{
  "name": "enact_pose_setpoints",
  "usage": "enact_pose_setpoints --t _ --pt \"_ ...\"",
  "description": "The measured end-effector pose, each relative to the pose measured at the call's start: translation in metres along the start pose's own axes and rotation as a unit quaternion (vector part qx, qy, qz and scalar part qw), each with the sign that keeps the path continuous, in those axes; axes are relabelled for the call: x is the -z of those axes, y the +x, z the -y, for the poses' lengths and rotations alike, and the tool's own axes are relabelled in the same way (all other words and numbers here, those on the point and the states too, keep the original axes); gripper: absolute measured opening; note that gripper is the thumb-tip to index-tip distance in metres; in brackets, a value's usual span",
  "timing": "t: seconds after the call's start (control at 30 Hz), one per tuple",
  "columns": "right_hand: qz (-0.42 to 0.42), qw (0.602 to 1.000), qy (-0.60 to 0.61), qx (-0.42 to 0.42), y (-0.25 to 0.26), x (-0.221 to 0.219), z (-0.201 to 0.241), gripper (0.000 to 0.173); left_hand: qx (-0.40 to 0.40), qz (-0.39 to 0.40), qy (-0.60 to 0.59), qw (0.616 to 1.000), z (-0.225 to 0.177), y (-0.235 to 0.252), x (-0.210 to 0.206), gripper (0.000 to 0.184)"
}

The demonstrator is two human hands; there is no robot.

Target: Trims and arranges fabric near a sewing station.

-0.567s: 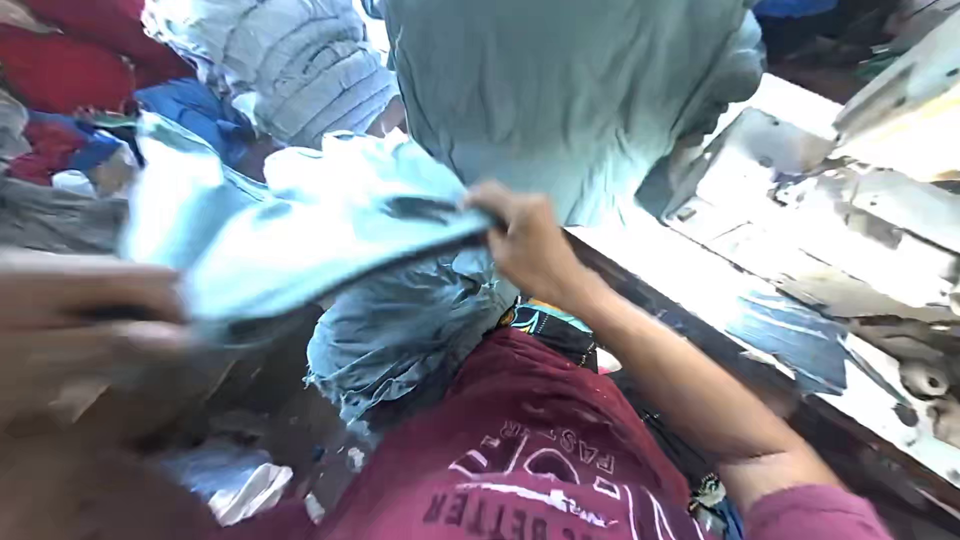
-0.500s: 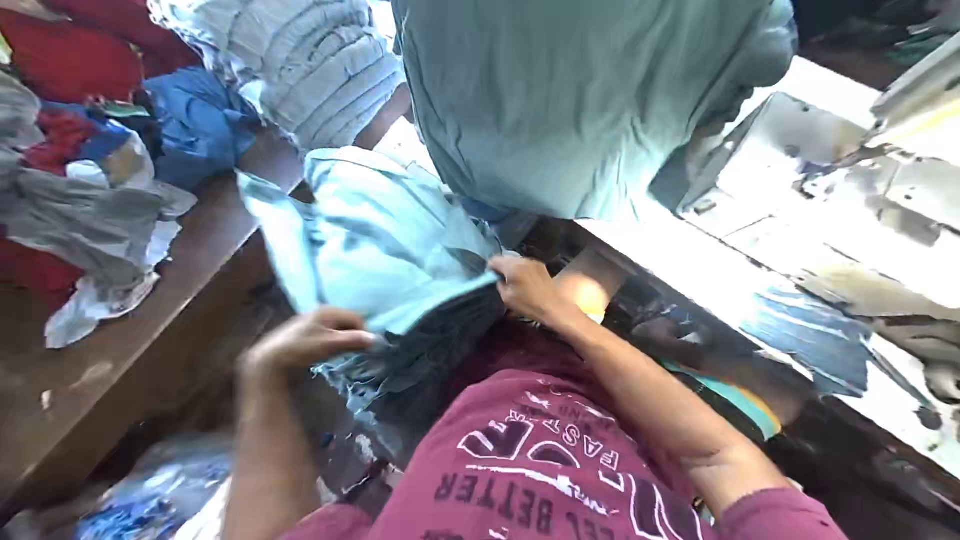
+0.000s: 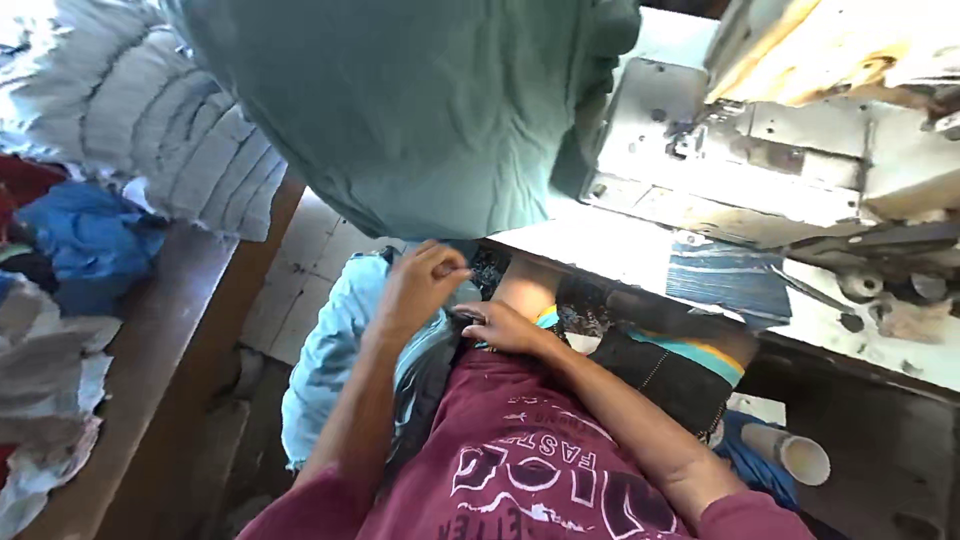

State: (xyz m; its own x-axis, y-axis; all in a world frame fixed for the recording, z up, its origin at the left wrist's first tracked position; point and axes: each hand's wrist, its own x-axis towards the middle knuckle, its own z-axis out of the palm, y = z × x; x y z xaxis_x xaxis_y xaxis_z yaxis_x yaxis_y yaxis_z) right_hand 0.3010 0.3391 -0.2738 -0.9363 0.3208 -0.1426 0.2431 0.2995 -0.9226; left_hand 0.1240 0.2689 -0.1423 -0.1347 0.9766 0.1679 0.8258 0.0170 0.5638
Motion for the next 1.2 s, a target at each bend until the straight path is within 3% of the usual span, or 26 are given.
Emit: enact_pose_setpoints --t 0.07,0.17,0.23,0.33,0.47,0.57,0.73,0.9,1.03,1.2 --pt "-0.019 0.998 0.054 -0.010 -0.013 0.009 -0.001 0.037 -0.070 -0.021 -0.007 0.997 -0.034 0.049 -0.028 0.020" --pt "-0.041 0.998 0.046 -0.030 -0.044 0.022 -0.008 0.030 -0.084 0.017 0.044 0.995 -0.057 0.111 -0.064 0.039" --pt "-0.051 0.995 0.055 -0.060 -0.071 0.027 -0.012 0.029 -0.078 0.043 0.072 0.993 -0.059 0.132 -0.074 0.028" --pt "-0.085 0.985 0.114 -0.099 -0.105 0.028 -0.015 0.027 -0.070 0.109 0.024 0.991 -0.055 0.149 -0.062 0.020" --pt "-0.123 0.976 0.148 -0.100 -0.119 0.031 -0.006 0.026 -0.035 0.183 -0.139 0.973 -0.047 0.162 -0.036 0.019" --pt "-0.150 0.979 0.125 -0.065 -0.114 0.042 0.018 0.026 -0.026 0.182 -0.217 0.959 -0.057 0.164 -0.012 0.014" --pt "-0.364 0.930 0.045 0.007 -0.090 0.072 0.059 0.027 -0.043 0.138 -0.248 0.958 -0.075 0.163 0.023 0.013" --pt "-0.444 0.878 0.177 -0.017 -0.056 0.097 0.091 0.028 -0.071 0.096 -0.212 0.970 -0.087 0.154 0.043 0.014" --pt "-0.493 0.818 0.296 -0.018 -0.020 0.102 0.100 0.038 -0.059 0.113 -0.248 0.960 -0.083 0.148 0.038 0.013" --pt "-0.560 0.765 0.319 -0.006 0.010 0.112 0.096 0.014 -0.081 0.115 -0.209 0.968 -0.083 0.132 0.047 0.011"
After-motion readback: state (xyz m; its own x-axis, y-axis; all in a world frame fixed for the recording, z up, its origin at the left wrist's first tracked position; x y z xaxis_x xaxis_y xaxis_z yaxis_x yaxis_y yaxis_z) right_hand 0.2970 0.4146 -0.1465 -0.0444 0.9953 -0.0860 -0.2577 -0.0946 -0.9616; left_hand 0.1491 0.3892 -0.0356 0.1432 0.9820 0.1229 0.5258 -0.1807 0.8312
